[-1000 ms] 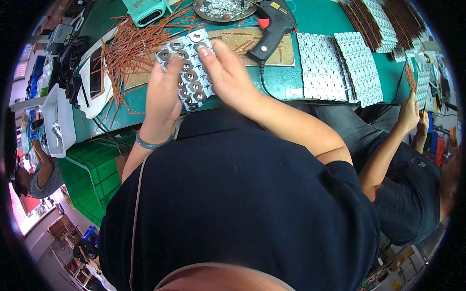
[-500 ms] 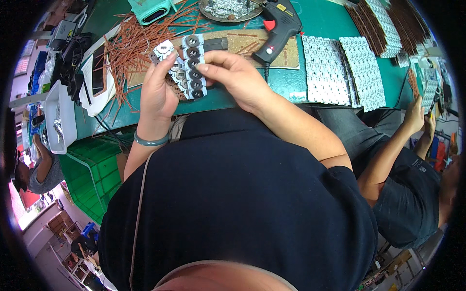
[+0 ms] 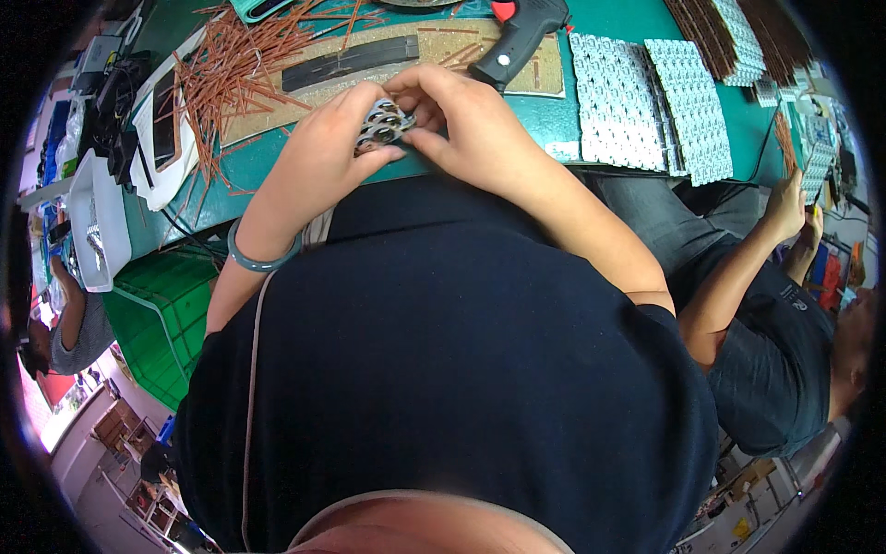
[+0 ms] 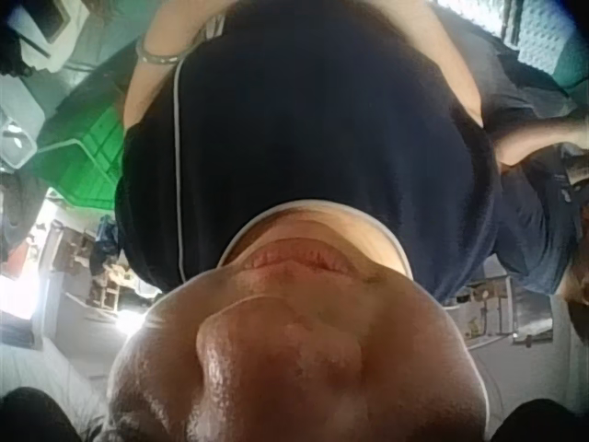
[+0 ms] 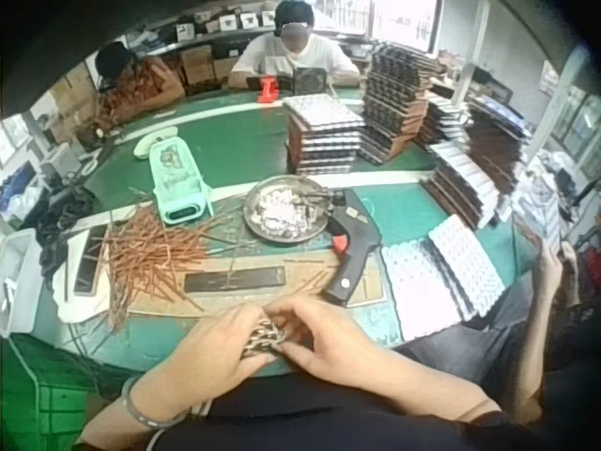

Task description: Assembling small metal components onto a grid or tray using a glue gun.

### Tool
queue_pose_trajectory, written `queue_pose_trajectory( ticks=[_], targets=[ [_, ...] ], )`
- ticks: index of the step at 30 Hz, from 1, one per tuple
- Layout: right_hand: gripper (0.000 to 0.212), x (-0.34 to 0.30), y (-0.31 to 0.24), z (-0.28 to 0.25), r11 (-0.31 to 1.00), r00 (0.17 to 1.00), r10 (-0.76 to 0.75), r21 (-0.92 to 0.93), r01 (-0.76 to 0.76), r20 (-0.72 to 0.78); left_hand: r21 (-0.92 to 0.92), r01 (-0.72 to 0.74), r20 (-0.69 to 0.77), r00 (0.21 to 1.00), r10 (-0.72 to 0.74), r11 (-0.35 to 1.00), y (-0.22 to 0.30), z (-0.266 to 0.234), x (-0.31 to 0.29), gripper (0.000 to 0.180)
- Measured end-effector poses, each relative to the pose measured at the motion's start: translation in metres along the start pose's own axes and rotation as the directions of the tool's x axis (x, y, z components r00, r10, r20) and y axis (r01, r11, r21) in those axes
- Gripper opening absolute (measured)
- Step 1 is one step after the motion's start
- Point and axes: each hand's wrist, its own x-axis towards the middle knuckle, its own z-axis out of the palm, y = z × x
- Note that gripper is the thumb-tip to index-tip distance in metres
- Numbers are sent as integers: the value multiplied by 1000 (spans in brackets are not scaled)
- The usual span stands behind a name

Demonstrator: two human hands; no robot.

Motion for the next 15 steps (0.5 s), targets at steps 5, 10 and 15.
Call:
queue_pose_trajectory(
  ticks=[5,10,15],
  targets=[
    [36,-6,3,2,994,997,71,-82,-71,-3,-17,-41,-4,999,41,999,-6,-7,-5,41],
    [26,-9,-9,-6,988,993,113,-109,-108,41,-240,25,93,996,-2,970,-18,-21,-20,41],
    [18,-13,-7,-22,967,995,102,-235,-99,3,-273,145,-169,966,-196,951,-17,-37,-33,34]
  ],
)
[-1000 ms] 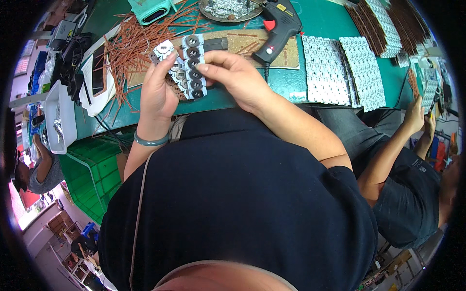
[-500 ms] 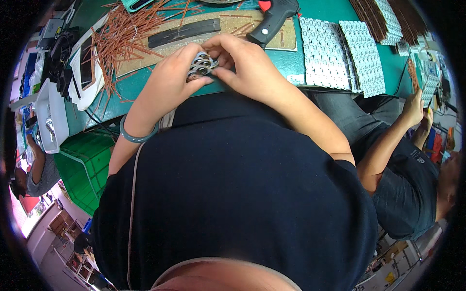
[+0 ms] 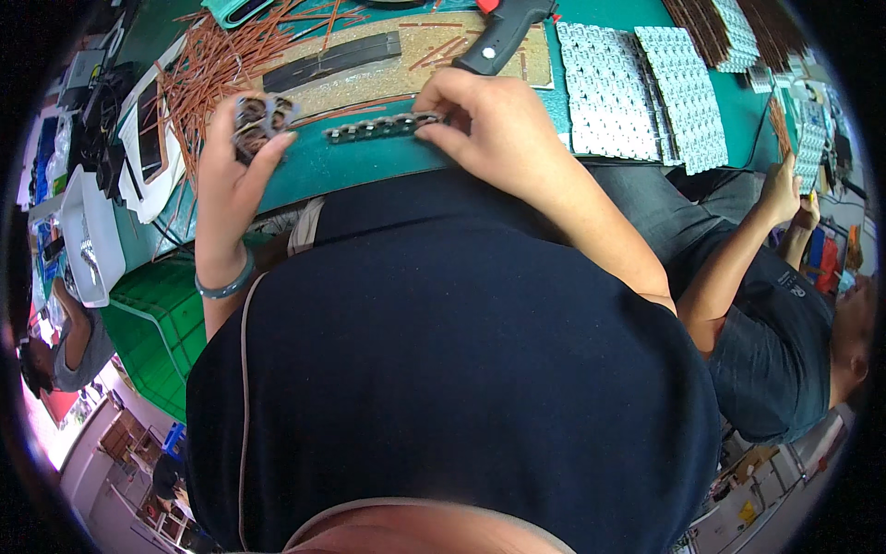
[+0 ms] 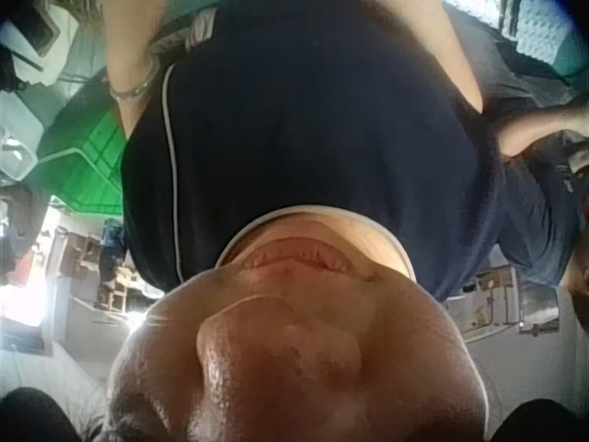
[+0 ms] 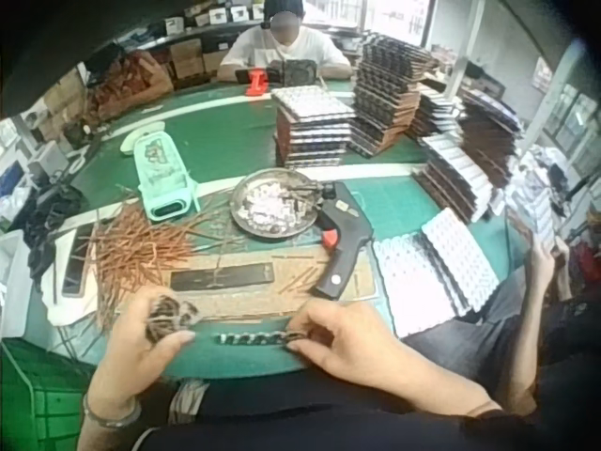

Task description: Assembling small metal components onto a grid or tray using a glue gun.

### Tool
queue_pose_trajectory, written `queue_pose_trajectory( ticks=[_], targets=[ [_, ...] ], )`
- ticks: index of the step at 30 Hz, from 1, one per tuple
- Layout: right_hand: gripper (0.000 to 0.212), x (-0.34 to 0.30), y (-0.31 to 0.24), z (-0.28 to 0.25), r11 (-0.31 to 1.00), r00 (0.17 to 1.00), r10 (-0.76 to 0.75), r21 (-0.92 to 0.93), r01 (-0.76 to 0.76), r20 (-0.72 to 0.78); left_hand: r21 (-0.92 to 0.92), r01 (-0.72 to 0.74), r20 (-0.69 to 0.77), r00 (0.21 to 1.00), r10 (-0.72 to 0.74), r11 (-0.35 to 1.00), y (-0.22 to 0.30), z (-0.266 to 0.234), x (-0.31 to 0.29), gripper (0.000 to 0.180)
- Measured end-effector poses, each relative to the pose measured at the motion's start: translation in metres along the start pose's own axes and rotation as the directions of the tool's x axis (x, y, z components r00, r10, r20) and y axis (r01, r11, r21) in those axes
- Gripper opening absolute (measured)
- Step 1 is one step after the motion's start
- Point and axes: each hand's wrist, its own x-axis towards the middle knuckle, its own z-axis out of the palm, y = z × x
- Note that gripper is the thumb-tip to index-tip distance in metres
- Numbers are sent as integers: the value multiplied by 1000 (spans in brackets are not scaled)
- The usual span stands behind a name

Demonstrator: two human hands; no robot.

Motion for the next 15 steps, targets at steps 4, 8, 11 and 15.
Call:
queue_pose_trajectory(
  ticks=[4,8,11,15],
  targets=[
    [13,-3,0,0,996,993,-6,-90,-5,-116,270,-242,188,963,195,932,13,11,5,41],
    [16,6,10,24,994,997,-52,-99,47,-52,394,-359,256,927,274,846,5,49,6,53],
    [14,5,15,14,982,998,-37,-181,47,60,487,-345,190,939,288,803,17,57,12,65],
    [21,7,24,16,958,960,-280,-63,281,25,487,-377,221,926,306,788,14,53,16,53]
  ],
)
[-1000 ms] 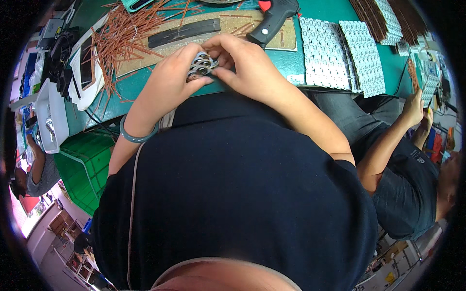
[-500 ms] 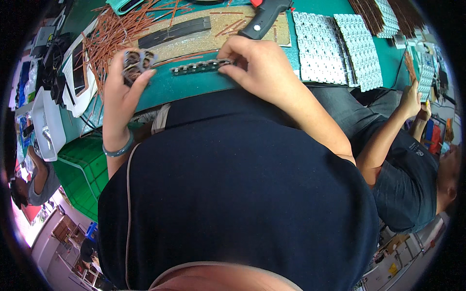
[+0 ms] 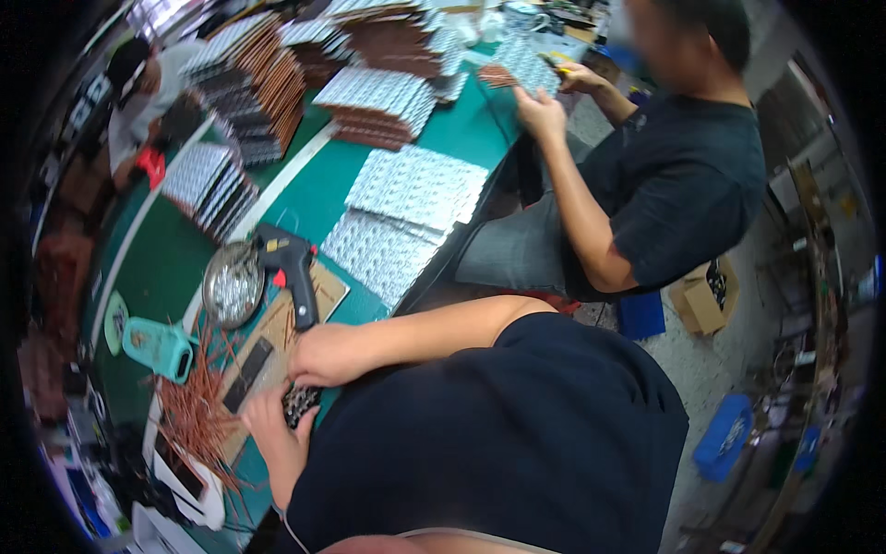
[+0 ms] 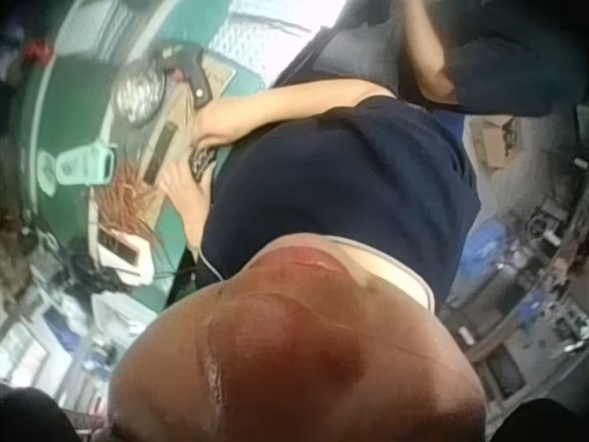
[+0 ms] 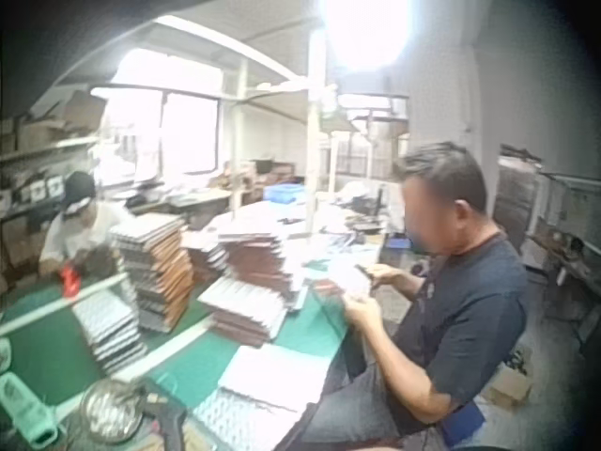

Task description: Assembling small metal components onto a grid or tray using a glue gun.

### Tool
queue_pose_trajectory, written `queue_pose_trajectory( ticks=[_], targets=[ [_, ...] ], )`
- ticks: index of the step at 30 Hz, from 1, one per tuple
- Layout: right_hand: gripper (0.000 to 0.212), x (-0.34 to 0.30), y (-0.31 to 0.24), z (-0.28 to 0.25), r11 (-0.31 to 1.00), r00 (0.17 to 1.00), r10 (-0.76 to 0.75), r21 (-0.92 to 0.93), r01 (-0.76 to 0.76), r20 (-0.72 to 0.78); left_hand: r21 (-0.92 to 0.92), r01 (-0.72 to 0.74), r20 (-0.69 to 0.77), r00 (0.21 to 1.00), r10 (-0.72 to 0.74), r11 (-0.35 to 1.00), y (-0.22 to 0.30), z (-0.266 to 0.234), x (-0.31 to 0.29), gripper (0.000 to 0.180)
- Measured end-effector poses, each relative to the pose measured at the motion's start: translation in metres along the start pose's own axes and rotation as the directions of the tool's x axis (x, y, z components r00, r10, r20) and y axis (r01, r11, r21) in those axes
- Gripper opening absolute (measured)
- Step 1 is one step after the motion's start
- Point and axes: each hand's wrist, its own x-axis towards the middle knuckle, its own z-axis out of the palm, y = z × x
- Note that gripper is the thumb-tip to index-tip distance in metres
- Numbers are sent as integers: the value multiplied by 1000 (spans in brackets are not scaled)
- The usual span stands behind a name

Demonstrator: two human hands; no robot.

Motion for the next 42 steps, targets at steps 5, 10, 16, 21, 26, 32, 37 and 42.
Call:
queue_pose_trajectory(
  ticks=[5,10,16,21,26,32,37,42],
  targets=[
    [49,-3,-12,8,995,997,-47,-88,52,65,-56,38,-44,998,-41,998,-6,13,-3,52],
    [36,1,-10,22,992,996,27,-125,-16,83,4,150,-77,986,-149,989,-8,-18,-29,63],
    [50,4,-11,10,997,995,19,68,-25,96,-347,303,-39,941,-336,888,-22,3,-29,45],
    [55,10,-13,2,998,995,9,-58,-3,99,-411,404,-37,888,-457,817,-20,2,-31,47],
    [45,14,-14,11,997,996,59,46,-62,69,-530,355,3,909,-417,770,-29,0,-39,47],
    [49,12,-24,10,984,982,178,-38,-176,63,-548,355,-12,902,-432,757,-29,4,-45,44],
    [48,12,-30,6,957,964,259,114,-265,67,-535,342,-9,912,-410,773,-28,5,-43,42],
    [44,10,-22,9,972,975,221,74,-222,25,-564,367,37,906,-422,740,-32,7,-44,42]
  ],
)
